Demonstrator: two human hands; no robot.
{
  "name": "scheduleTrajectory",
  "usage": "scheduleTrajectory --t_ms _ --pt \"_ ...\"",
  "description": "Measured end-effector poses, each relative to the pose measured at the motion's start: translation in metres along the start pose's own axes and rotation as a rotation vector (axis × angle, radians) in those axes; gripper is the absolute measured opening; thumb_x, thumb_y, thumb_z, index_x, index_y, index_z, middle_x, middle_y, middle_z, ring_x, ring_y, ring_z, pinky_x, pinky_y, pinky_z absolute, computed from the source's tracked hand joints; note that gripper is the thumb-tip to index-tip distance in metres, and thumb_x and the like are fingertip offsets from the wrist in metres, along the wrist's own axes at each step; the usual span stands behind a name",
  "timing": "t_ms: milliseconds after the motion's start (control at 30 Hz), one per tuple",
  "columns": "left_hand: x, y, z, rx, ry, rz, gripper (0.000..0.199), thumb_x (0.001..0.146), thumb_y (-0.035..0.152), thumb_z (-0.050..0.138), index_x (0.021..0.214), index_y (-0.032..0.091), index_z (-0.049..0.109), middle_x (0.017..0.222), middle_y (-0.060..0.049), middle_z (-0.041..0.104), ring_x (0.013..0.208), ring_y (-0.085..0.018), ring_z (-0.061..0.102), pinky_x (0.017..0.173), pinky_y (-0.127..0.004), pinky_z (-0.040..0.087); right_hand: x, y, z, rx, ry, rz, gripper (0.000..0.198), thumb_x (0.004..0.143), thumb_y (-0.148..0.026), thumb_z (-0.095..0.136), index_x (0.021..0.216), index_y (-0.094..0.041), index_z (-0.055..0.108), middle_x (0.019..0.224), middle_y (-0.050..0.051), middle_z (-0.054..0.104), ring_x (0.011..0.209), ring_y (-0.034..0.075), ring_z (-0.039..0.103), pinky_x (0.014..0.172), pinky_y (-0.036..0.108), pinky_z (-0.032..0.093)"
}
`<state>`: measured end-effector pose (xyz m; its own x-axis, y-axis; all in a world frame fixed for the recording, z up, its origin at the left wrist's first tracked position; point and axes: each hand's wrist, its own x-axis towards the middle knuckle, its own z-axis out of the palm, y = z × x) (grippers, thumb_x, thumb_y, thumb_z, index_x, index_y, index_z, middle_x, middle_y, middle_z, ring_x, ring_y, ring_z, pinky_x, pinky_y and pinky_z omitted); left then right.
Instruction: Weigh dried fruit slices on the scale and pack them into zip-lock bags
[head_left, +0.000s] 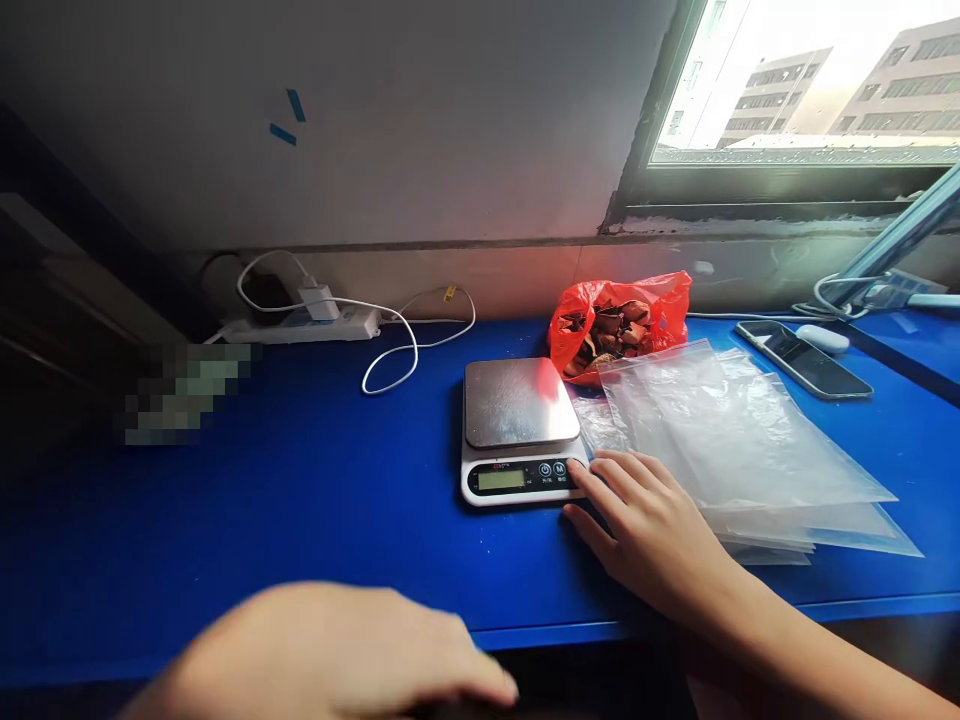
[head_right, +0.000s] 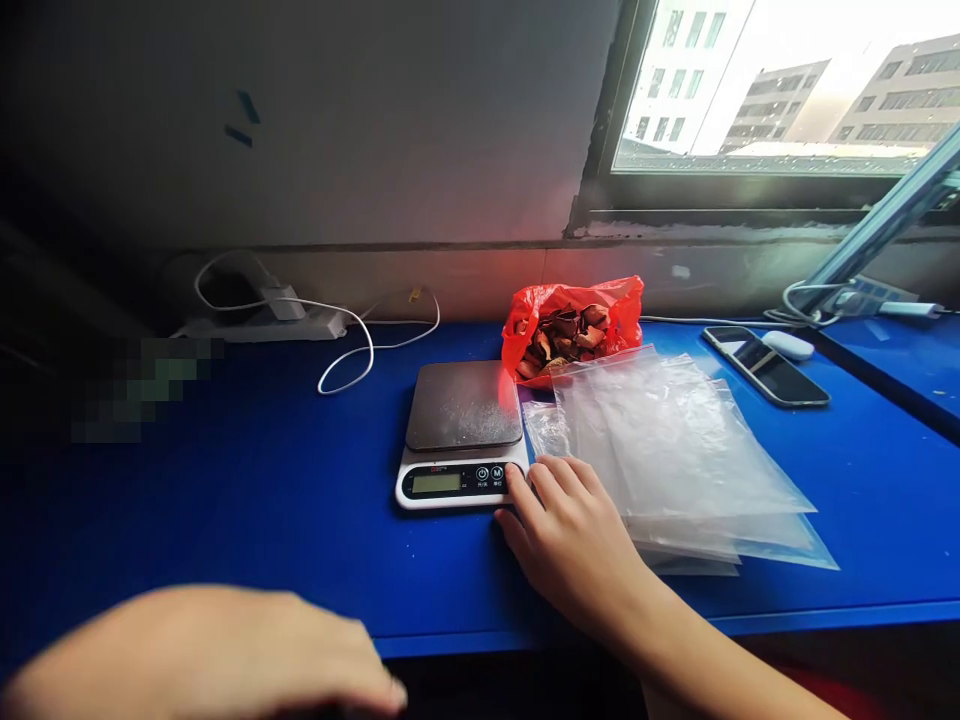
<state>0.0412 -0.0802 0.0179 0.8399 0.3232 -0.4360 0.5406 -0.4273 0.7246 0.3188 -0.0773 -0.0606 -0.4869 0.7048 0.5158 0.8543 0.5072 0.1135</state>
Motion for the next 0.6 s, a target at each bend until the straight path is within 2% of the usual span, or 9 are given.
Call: scheduleTrajectory --t_ms 67,133,167,233,300,367,433,500,600 --pt "0.0 -0.004 -0.039 -0.04 0.025 -0.064 0.039 0.091 0.035 0.051 0.129 0.029 0.06 0.119 0.001 0.068 0.109 -0.019 0.064 0.094 -0.024 0.049 0.004 0.001 0.0 -0.014 -0.028 -0.005 0.023 0.09 -0.026 0.055 0.106 -0.013 0.065 0.089 0.009 0.067 0.083 0.022 0.061 0.078 0.037 0.046" --pt "0.003 -0.018 -0.073 -0.067 0.158 -0.07 0.036 0.092 0.037 0.049 0.124 0.028 0.063 0.117 -0.001 0.069 0.108 -0.02 0.064 0.092 -0.026 0.05 0.006 0.001 -0.001 -0.022 -0.064 -0.005 0.024 0.091 -0.027 0.054 0.106 -0.013 0.066 0.09 0.01 0.067 0.083 0.022 0.061 0.079 0.037 0.047" --pt "0.006 -0.027 -0.087 -0.092 0.274 -0.026 0.034 0.092 0.041 0.049 0.117 0.027 0.066 0.107 -0.002 0.072 0.101 -0.021 0.066 0.087 -0.027 0.053 0.006 0.001 -0.002 -0.022 -0.079 0.0 0.026 0.091 -0.027 0.053 0.109 -0.013 0.065 0.092 0.01 0.068 0.085 0.023 0.061 0.08 0.038 0.048" --pt "0.014 -0.05 -0.108 -0.115 0.678 0.017 0.032 0.091 0.044 0.05 0.108 0.024 0.068 0.089 -0.004 0.073 0.088 -0.02 0.068 0.08 -0.029 0.055 0.005 -0.002 -0.006 -0.007 -0.098 0.023 0.032 0.091 -0.03 0.054 0.117 -0.013 0.063 0.098 0.011 0.068 0.092 0.025 0.062 0.084 0.04 0.048" --pt "0.023 -0.072 -0.119 -0.119 1.046 0.018 0.029 0.089 0.042 0.051 0.099 0.021 0.068 0.084 -0.005 0.07 0.083 -0.02 0.067 0.078 -0.03 0.055 0.002 -0.006 -0.012 0.026 -0.096 0.061 0.038 0.09 -0.034 0.054 0.122 -0.015 0.061 0.101 0.011 0.068 0.094 0.026 0.062 0.083 0.041 0.05" --pt "0.028 -0.092 -0.123 -0.077 1.252 0.019 0.027 0.088 0.04 0.051 0.093 0.018 0.067 0.08 -0.005 0.068 0.079 -0.019 0.066 0.076 -0.029 0.054 0.0 -0.009 -0.023 0.096 -0.086 0.109 0.035 0.09 -0.036 0.053 0.12 -0.019 0.062 0.1 0.009 0.069 0.09 0.025 0.064 0.078 0.04 0.051" --pt "0.03 -0.109 -0.12 0.05 1.276 -0.019 0.027 0.087 0.039 0.051 0.091 0.017 0.066 0.075 -0.003 0.067 0.074 -0.018 0.065 0.071 -0.027 0.053 0.002 -0.007 -0.037 0.191 -0.055 0.15 0.031 0.092 -0.037 0.051 0.117 -0.022 0.063 0.098 0.007 0.07 0.085 0.022 0.065 0.073 0.036 0.052" --pt "0.03 -0.121 -0.114 0.228 1.196 -0.05 0.027 0.088 0.038 0.05 0.091 0.017 0.066 0.073 -0.002 0.068 0.07 -0.017 0.065 0.068 -0.027 0.051 0.014 0.005 -0.049 0.246 -0.005 0.187 0.03 0.093 -0.039 0.05 0.115 -0.023 0.063 0.097 0.006 0.07 0.083 0.019 0.065 0.072 0.033 0.052" --pt "0.033 -0.128 -0.103 0.439 1.089 0.02 0.028 0.091 0.034 0.046 0.093 0.017 0.067 0.081 -0.003 0.071 0.073 -0.017 0.066 0.071 -0.028 0.05 0.05 0.049 -0.054 0.138 0.045 0.248 0.03 0.092 -0.043 0.05 0.104 -0.022 0.067 0.098 0.007 0.071 0.085 0.021 0.066 0.075 0.034 0.05"
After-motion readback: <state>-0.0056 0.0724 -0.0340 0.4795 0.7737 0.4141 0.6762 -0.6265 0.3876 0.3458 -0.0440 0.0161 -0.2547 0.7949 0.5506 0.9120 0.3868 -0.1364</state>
